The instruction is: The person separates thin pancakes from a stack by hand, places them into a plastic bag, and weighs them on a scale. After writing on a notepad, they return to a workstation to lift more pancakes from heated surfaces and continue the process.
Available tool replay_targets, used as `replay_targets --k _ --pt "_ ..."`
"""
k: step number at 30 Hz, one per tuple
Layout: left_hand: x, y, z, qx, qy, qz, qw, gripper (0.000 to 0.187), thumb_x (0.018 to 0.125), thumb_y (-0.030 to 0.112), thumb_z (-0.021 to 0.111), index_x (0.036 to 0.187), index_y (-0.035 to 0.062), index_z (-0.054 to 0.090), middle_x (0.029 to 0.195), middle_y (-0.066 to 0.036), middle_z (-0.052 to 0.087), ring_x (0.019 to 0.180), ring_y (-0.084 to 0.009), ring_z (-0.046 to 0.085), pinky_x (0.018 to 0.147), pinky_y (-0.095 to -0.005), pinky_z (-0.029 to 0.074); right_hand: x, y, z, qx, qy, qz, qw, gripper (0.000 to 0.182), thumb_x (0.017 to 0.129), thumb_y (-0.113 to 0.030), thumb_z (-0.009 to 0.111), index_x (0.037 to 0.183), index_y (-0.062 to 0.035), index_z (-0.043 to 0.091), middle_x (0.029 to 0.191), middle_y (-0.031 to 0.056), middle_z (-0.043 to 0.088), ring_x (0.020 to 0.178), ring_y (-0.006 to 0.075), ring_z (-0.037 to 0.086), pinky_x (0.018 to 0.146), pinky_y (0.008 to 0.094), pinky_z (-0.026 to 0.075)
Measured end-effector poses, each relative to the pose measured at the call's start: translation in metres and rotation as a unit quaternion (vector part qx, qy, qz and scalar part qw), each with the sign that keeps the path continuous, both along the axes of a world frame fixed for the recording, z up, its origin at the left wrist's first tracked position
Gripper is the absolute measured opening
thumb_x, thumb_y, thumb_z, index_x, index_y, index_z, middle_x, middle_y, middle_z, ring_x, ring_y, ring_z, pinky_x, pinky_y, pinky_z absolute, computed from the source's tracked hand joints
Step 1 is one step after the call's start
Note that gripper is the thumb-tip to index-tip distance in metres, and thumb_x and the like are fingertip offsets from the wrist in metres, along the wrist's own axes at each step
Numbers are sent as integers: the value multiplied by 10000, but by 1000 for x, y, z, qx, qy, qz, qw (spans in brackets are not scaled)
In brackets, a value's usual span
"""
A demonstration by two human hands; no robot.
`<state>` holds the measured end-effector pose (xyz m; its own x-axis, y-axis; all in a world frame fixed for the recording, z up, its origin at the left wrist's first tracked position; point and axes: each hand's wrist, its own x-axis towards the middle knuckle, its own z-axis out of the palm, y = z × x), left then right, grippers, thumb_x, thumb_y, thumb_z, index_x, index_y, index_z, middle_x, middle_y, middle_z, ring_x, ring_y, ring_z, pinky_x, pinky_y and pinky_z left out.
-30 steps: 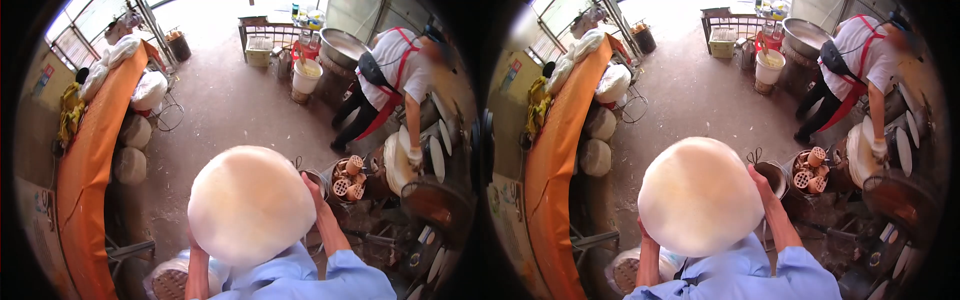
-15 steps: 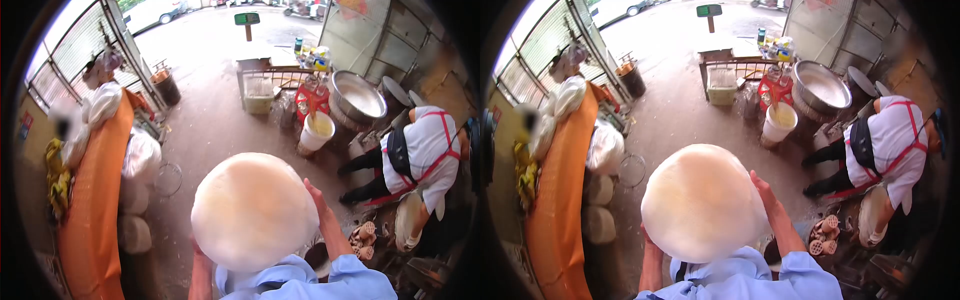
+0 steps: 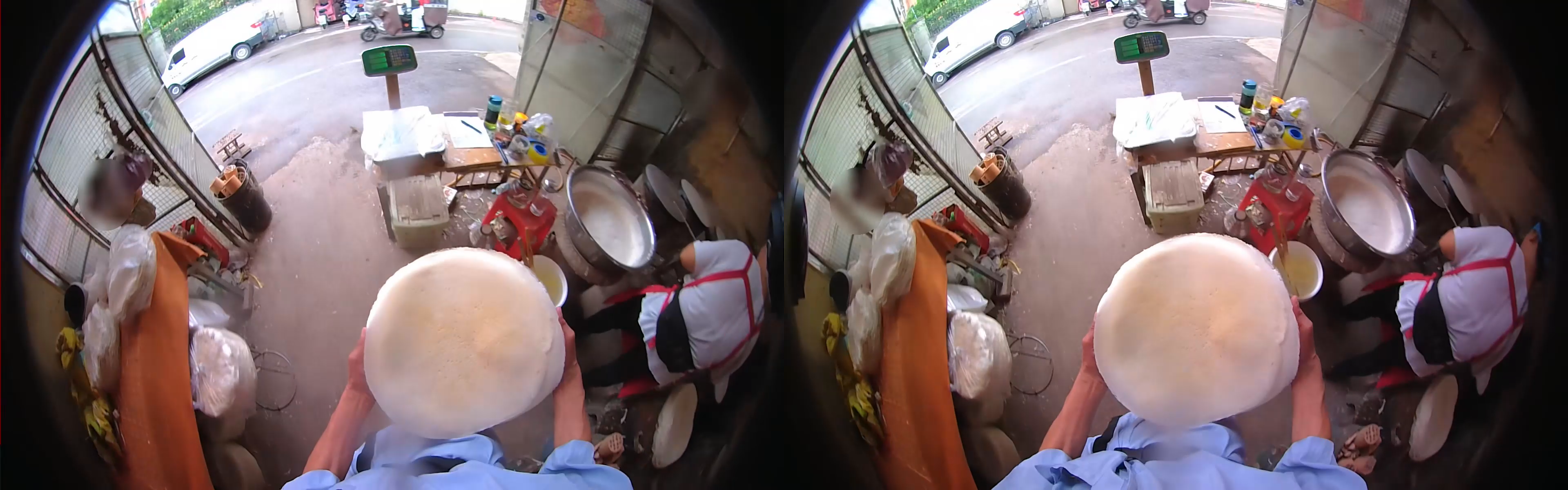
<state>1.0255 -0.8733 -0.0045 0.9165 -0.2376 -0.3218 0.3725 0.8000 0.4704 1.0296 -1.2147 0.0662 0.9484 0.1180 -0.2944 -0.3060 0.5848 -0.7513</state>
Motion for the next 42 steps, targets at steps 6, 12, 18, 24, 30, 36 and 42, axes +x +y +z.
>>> replay_targets --k 6,12,18,24,30,36,42 --pt "173 7 -10 53 -17 2 998 532 1001 420 310 1330 28 457 1251 -130 561 1094 -249 572 913 -376 489 191 19 -10 60 45 40 996 516 970 -451 425 1263 -37 519 1154 117 615 1030 211 600 864 359 509" --pt "315 26 -13 35 -15 13 999 506 1005 394 320 1328 31 459 1231 -127 577 1074 -236 585 901 -362 497 338 30 -12 34 52 17 998 570 971 -467 389 1320 -23 468 1240 143 572 1102 245 575 921 373 479" --pt "490 54 -43 13 -39 -6 999 491 1002 384 345 1325 34 464 1229 -117 583 1069 -216 590 892 -354 503 493 37 -47 7 19 -10 1000 519 979 -437 399 1282 -30 508 1213 116 591 1077 216 583 916 348 477" --pt "668 76 -42 3 -24 -22 999 496 990 399 377 1308 32 476 1191 -113 600 1013 -203 615 834 -342 536 658 72 -36 -37 -4 0 999 528 987 -430 380 1325 -31 459 1254 115 560 1098 211 564 933 330 464" --pt "786 100 -41 20 6 -27 999 477 990 376 385 1309 32 473 1158 -99 610 984 -196 619 820 -343 541 777 100 -41 25 7 14 1000 546 995 -438 345 1319 -15 463 1247 132 564 1104 226 563 934 341 468" --pt "818 154 -112 352 224 16 909 686 912 565 436 1358 45 419 1184 -148 569 1049 -243 573 860 -365 488 799 22 -164 -346 270 -146 887 769 901 -649 382 1333 -17 455 1228 175 566 1116 236 559 922 338 448" --pt "667 260 -165 317 323 125 883 743 847 691 427 1227 55 478 1047 -155 588 973 -289 592 797 -395 512 609 -27 -238 -265 356 -201 873 821 809 -762 422 1194 -45 535 896 105 614 727 219 587 608 333 493"
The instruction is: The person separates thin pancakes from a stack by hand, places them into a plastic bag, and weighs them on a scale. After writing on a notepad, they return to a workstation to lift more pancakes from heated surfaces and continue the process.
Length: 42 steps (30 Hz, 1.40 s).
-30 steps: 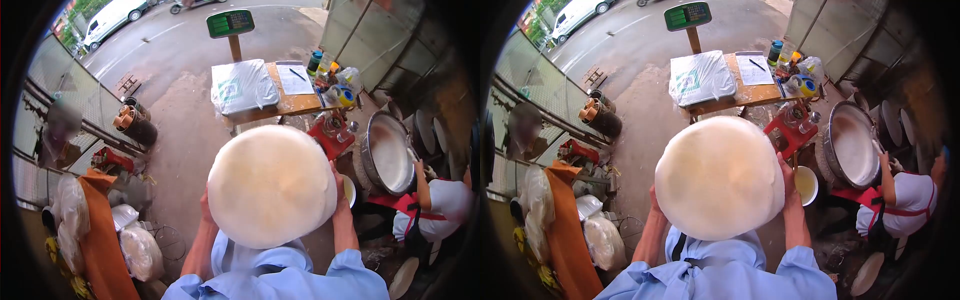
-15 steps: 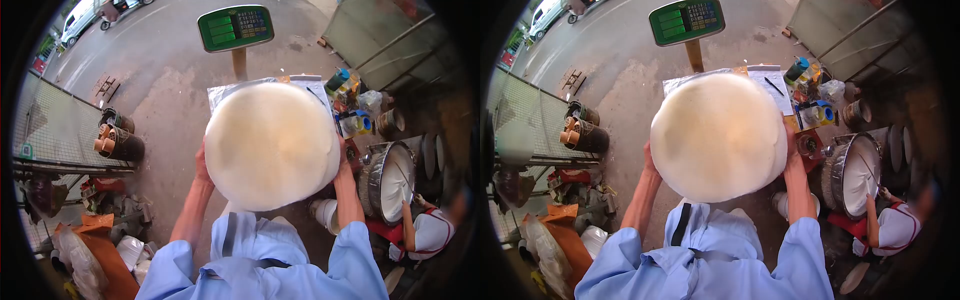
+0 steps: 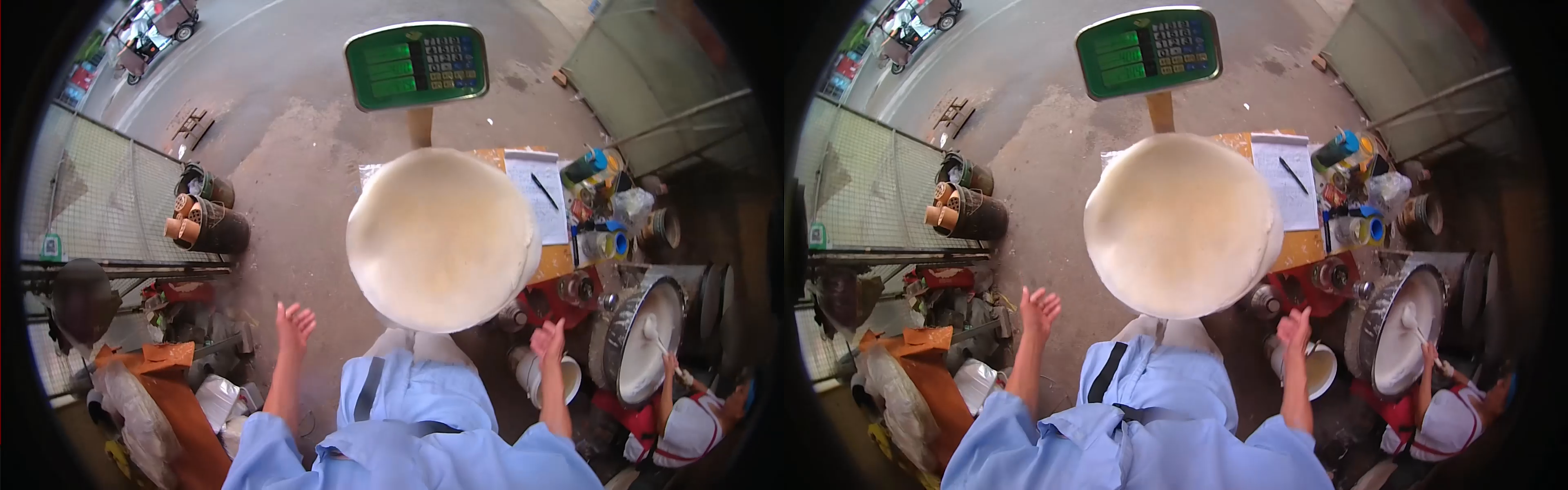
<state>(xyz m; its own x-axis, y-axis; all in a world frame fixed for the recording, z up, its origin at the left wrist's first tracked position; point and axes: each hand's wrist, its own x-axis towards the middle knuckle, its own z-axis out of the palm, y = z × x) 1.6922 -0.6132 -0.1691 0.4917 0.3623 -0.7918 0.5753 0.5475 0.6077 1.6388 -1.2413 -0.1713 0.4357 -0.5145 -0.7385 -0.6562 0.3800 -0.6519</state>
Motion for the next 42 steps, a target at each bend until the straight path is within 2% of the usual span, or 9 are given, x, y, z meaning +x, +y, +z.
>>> replay_targets --k 4,8,10,12,19,26,34,36,42 --pt "-128 3 -39 -40 119 23 992 841 842 708 404 1328 21 392 1203 -255 510 1061 -383 538 850 -486 475 -123 55 -39 81 209 -2 974 753 823 -724 456 1098 -37 596 768 119 591 646 216 545 570 377 485" --pt "-173 -34 -32 -51 200 15 978 867 867 678 379 1381 -17 323 1299 -301 429 1107 -406 508 870 -490 464 -167 79 -62 18 243 227 943 815 855 -702 419 1225 11 552 935 203 652 859 299 614 807 430 489" --pt "-173 -46 -32 -51 196 17 979 812 862 671 402 1322 2 364 1230 -276 463 1055 -383 530 842 -476 479 -172 70 -79 63 219 226 947 842 861 -711 381 1274 10 511 1102 240 615 937 343 607 855 454 473" --pt "-155 -52 -35 -46 164 17 985 712 839 675 455 1187 54 470 1067 -219 553 936 -339 580 782 -458 507 -142 68 -52 131 219 159 954 860 855 -723 372 1290 10 489 1149 255 591 955 355 604 864 467 472" --pt "-44 -52 -20 -42 60 -57 996 679 838 654 495 1165 59 496 1028 -177 585 923 -297 603 778 -415 519 -61 7 -2 59 73 32 995 904 824 -747 407 1326 4 428 1102 230 581 959 320 601 826 420 506" --pt "31 -46 8 -85 -34 -100 991 617 862 586 529 1185 61 498 1007 -137 607 930 -253 620 794 -378 528 -23 50 36 35 56 15 998 892 821 -731 448 1326 4 433 1096 217 573 944 302 599 815 396 507" --pt "124 -100 48 13 -116 -197 973 765 822 534 620 1359 45 379 1204 -133 544 1124 -235 534 937 -368 444 103 84 94 -125 -120 96 980 749 854 -489 611 1389 -19 380 1205 155 550 1088 229 529 903 362 437" --pt "137 -112 42 43 -115 -205 971 817 804 520 644 1394 42 341 1273 -128 514 1180 -239 498 973 -378 416 133 78 78 -145 -164 167 961 775 841 -387 662 1419 -3 316 1320 222 477 1192 298 485 988 361 391" --pt "160 -136 43 -82 -183 -235 951 753 755 462 691 1330 51 433 1255 -100 543 1172 -238 507 985 -383 410 188 96 76 -76 -229 210 947 787 793 -348 713 1383 29 354 1286 175 522 1151 248 523 980 353 399"
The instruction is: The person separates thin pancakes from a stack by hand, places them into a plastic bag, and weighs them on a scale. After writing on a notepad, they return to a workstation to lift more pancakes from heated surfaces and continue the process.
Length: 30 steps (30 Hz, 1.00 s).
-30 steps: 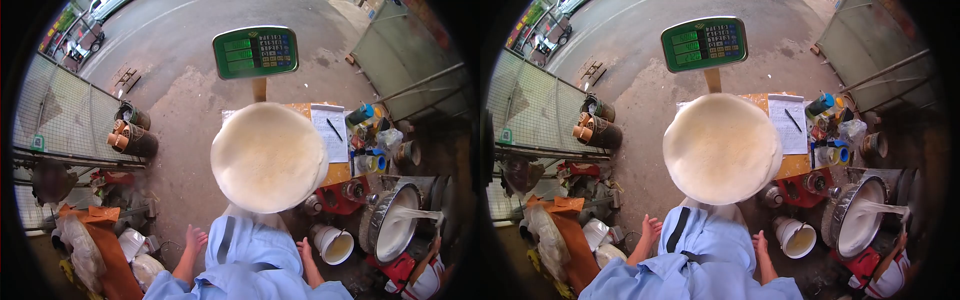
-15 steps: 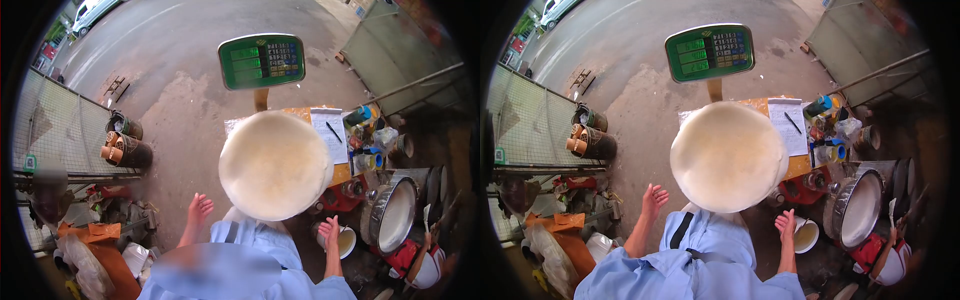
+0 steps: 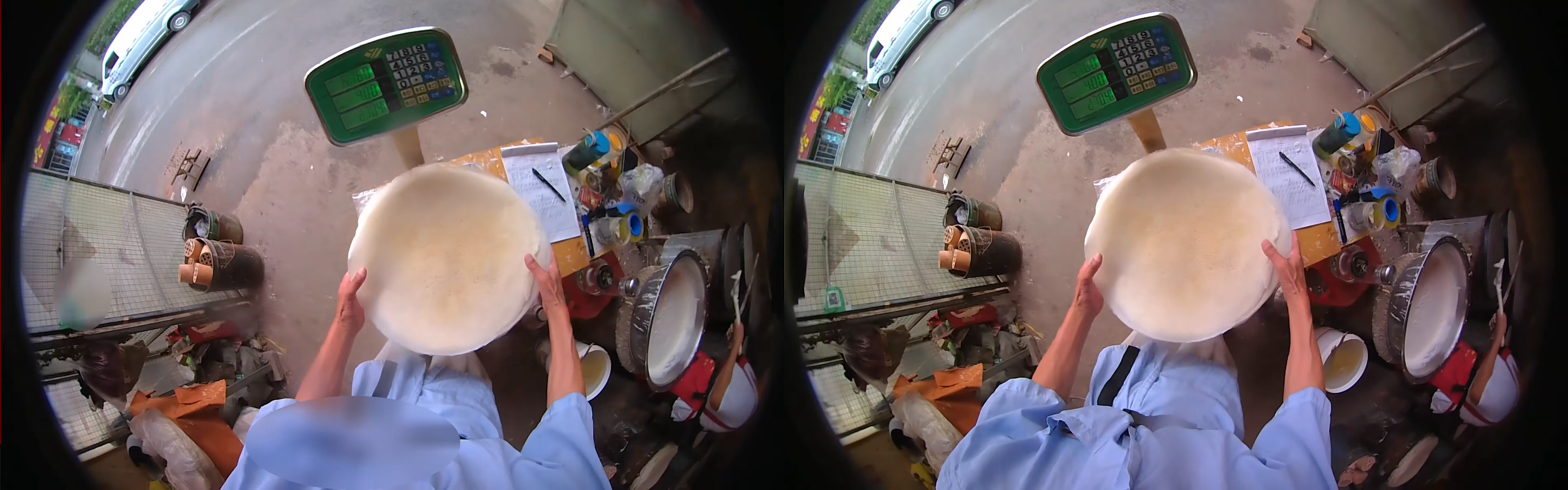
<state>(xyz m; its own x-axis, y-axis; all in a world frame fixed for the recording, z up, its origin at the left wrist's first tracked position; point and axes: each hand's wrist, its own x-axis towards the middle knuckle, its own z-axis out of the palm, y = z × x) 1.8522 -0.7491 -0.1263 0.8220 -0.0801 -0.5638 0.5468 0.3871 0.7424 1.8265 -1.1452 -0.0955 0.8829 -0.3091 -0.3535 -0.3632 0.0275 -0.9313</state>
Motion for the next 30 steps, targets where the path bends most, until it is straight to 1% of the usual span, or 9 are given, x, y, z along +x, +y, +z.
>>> replay_targets --k 3,4,6,8,10,17,23,26,30 --pt "-1 5 -14 10 34 0 999 711 748 441 697 1298 54 466 1216 -100 568 1144 -241 526 980 -381 417 1 -11 -16 103 51 4 993 742 780 -342 720 1348 21 409 1239 151 560 1116 249 544 963 355 415" --pt "-1 1 -10 -17 38 2 999 707 752 428 691 1305 54 459 1198 -97 578 1119 -254 543 977 -388 426 1 -11 -12 122 73 3 990 719 766 -355 728 1324 3 449 1212 141 574 1099 242 549 942 354 431" --pt "0 8 -27 -44 58 -2 997 701 757 420 684 1308 52 454 1201 -99 577 1112 -271 549 977 -401 433 -1 -22 -38 213 88 11 973 746 748 -390 741 1315 3 458 1199 133 582 1065 224 567 918 356 447" --pt "0 4 -23 -30 48 -1 998 707 759 423 679 1316 55 447 1209 -107 574 1107 -281 555 974 -410 441 -1 -22 -31 240 107 24 965 731 739 -412 743 1272 23 495 1120 139 624 990 228 617 857 360 497" --pt "2 3 -23 -28 44 -4 999 725 758 434 678 1328 57 437 1224 -116 566 1108 -291 557 971 -417 443 -1 -23 -57 273 98 14 957 728 711 -423 757 1243 18 528 1093 146 638 958 226 632 835 359 510" --pt "3 3 -32 -29 36 4 999 731 763 434 683 1341 65 429 1246 -118 555 1122 -311 550 955 -456 462 -4 -10 -40 253 27 -56 965 593 688 -318 776 1154 -3 591 987 114 663 838 193 647 748 299 524" --pt "7 12 -32 -78 28 -48 995 694 793 402 669 1347 64 423 1275 -114 535 1147 -321 534 967 -475 456 -16 3 9 92 7 -63 994 578 641 -377 796 1022 29 640 916 126 674 785 176 642 701 283 513" --pt "12 11 -8 -87 47 -68 993 663 804 379 663 1336 58 433 1255 -112 546 1133 -310 538 961 -468 452 -27 22 20 91 -14 -69 993 577 645 -373 793 1023 34 638 905 127 672 779 181 642 706 288 516" --pt "26 31 10 -50 67 -111 990 584 815 352 650 1287 55 478 1187 -88 583 1081 -274 562 924 -428 465 -57 48 32 195 -14 -78 978 619 634 -341 795 1079 47 609 955 133 662 836 188 639 742 303 516"
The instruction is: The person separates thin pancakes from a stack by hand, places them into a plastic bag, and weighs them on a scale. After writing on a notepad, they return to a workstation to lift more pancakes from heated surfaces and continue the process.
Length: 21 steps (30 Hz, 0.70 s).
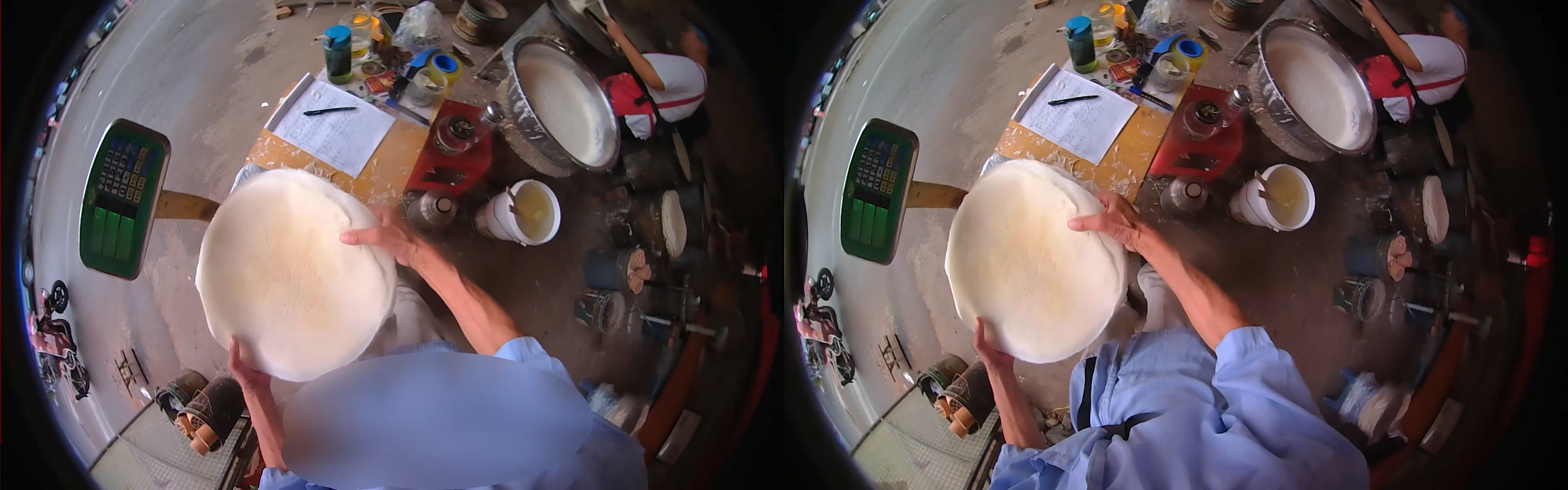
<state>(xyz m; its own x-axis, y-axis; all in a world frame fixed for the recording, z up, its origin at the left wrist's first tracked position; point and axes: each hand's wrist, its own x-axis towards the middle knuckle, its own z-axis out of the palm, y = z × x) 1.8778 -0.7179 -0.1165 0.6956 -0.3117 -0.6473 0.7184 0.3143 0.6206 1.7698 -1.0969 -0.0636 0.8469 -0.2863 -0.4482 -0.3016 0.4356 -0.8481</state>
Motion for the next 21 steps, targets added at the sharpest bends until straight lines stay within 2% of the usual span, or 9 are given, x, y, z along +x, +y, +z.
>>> replay_targets --k 4,6,8,11,14,15,18,21 --pt "17 42 8 51 -17 -91 994 486 823 326 633 1219 61 540 1130 -73 621 1036 -243 593 905 -399 475 -44 35 -15 144 44 -59 987 622 630 -275 784 1157 -10 587 1018 106 654 913 213 625 811 334 506" --pt "18 48 17 41 -1 -117 992 468 816 293 607 1211 48 548 1106 -89 627 1018 -254 602 893 -400 486 -64 54 -29 160 25 -119 980 633 615 -240 783 1182 -43 581 1053 97 647 953 223 611 838 358 497" --pt "12 43 30 57 -6 -141 988 508 785 321 622 1179 11 538 1078 -122 614 991 -292 602 874 -423 498 -86 65 -30 170 29 -127 977 653 591 -195 765 1194 -32 573 1063 107 641 957 228 604 833 361 492" --pt "3 48 33 76 -35 -141 986 544 766 325 611 1189 -7 522 1099 -159 594 990 -331 597 860 -448 511 -115 79 -31 157 23 -138 978 600 598 -183 751 1153 -18 598 1017 107 651 926 220 608 816 345 491" --pt "-9 65 20 59 -17 -191 980 742 761 432 590 1332 7 381 1189 -177 541 1007 -353 582 820 -494 518 -159 94 -30 132 12 -181 975 540 606 -173 754 1108 -18 630 993 104 659 916 207 612 807 328 491" --pt "-16 66 17 63 -21 -205 977 666 769 402 589 1281 4 443 1142 -174 564 978 -343 592 813 -484 523 -177 99 -29 132 9 -196 972 546 604 -165 753 1113 -13 627 996 104 660 916 204 613 809 325 490" --pt "-51 43 29 102 -85 -272 953 586 776 375 587 1210 -8 502 1102 -173 581 952 -337 599 815 -481 523 -237 111 -19 115 18 -248 962 536 609 -138 739 1115 0 627 990 99 667 906 193 617 810 317 486" --pt "-93 8 30 42 -86 -342 935 540 771 347 596 1150 -32 539 1067 -183 597 931 -333 609 808 -477 525 -320 130 -9 78 32 -328 941 485 616 -134 724 1078 -13 641 944 88 674 872 186 618 782 309 489"
